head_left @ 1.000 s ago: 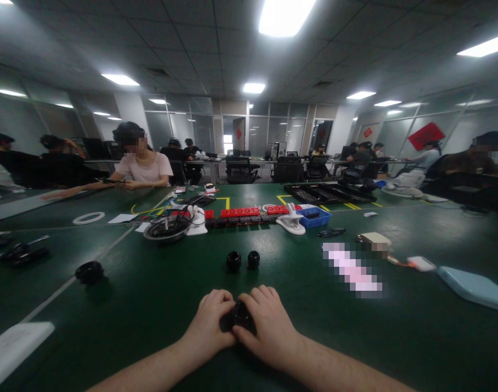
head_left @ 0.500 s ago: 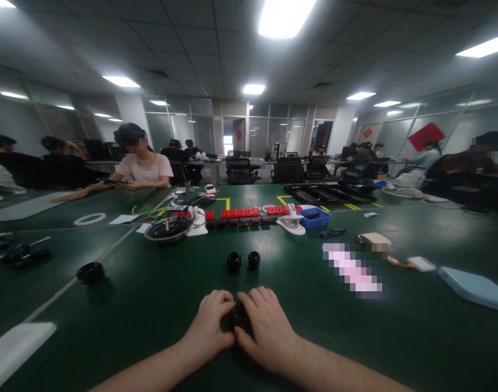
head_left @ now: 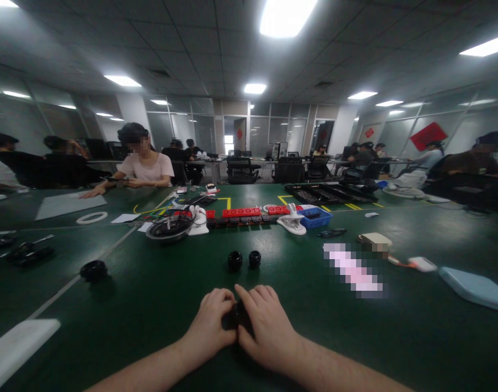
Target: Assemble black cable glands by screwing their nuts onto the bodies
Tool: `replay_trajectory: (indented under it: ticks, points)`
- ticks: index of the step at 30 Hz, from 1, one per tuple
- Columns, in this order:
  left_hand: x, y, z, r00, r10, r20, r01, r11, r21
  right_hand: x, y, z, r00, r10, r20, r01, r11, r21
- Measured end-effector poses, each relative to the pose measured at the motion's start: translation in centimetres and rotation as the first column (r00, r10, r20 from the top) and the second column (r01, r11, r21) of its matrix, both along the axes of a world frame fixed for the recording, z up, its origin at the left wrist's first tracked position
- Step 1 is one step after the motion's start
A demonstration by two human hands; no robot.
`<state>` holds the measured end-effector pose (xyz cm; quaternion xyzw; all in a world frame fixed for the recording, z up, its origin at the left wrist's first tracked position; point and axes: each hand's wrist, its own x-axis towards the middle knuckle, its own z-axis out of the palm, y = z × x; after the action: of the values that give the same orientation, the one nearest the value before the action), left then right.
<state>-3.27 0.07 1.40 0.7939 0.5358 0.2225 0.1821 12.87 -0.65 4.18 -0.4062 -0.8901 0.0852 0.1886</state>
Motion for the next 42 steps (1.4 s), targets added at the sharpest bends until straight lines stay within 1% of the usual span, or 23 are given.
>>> replay_trajectory:
  ticks: [4, 8, 16, 18, 22, 24, 27, 30, 33, 36, 42]
  points:
    - [0.0, 0.0, 0.1, 1.000, 0.006, -0.027, -0.007, 1.000, -0.011, -0.2, 0.1, 0.3, 1.000, 0.016, 0.015, -0.016, 1.000, 0.008]
    - [0.0, 0.0, 0.3, 0.999, 0.010, -0.047, -0.012, 0.999, -0.048, -0.3, 0.3, 0.6, 0.998, 0.062, 0.003, -0.062, 0.998, 0.019]
    - [0.2, -0.2, 0.8, 0.998, 0.061, -0.018, -0.062, 0.994, -0.095, -0.3, 0.4, 0.5, 0.988, 0.154, -0.028, -0.152, 0.986, 0.066]
    - [0.2, 0.0, 0.6, 0.998, 0.062, -0.010, -0.063, 0.994, -0.093, -0.3, 0.4, 0.6, 0.984, 0.176, -0.038, -0.173, 0.982, 0.072]
    - [0.1, 0.5, -0.5, 0.994, 0.105, -0.030, -0.106, 0.993, -0.045, -0.4, 0.0, 0.8, 0.970, 0.237, -0.056, -0.233, 0.970, 0.065]
    - [0.1, 0.6, -0.8, 0.994, 0.082, -0.069, -0.084, 0.996, -0.021, -0.5, -0.2, 1.0, 0.962, 0.266, -0.065, -0.263, 0.963, 0.050]
    - [0.1, 0.6, -0.7, 0.993, 0.050, -0.107, -0.053, 0.998, -0.021, -0.4, -0.5, 1.1, 0.962, 0.269, -0.051, -0.268, 0.963, 0.030]
    - [0.1, 0.4, -0.2, 0.990, 0.073, -0.119, -0.079, 0.995, -0.055, -0.3, -0.6, 1.0, 0.962, 0.270, -0.037, -0.270, 0.963, 0.021]
    - [0.0, 0.4, 0.0, 0.988, 0.088, -0.125, -0.097, 0.993, -0.069, -0.1, -0.6, 0.9, 0.954, 0.297, -0.047, -0.297, 0.955, 0.008]
    - [-0.1, 0.4, -0.1, 0.989, 0.109, -0.103, -0.114, 0.992, -0.051, 0.0, -0.7, 1.1, 0.950, 0.307, -0.059, -0.308, 0.951, -0.011]
    - [-0.2, 0.3, -0.1, 0.989, 0.145, -0.035, -0.146, 0.989, -0.017, 0.3, -0.9, 0.8, 0.959, 0.265, -0.100, -0.266, 0.964, -0.003]
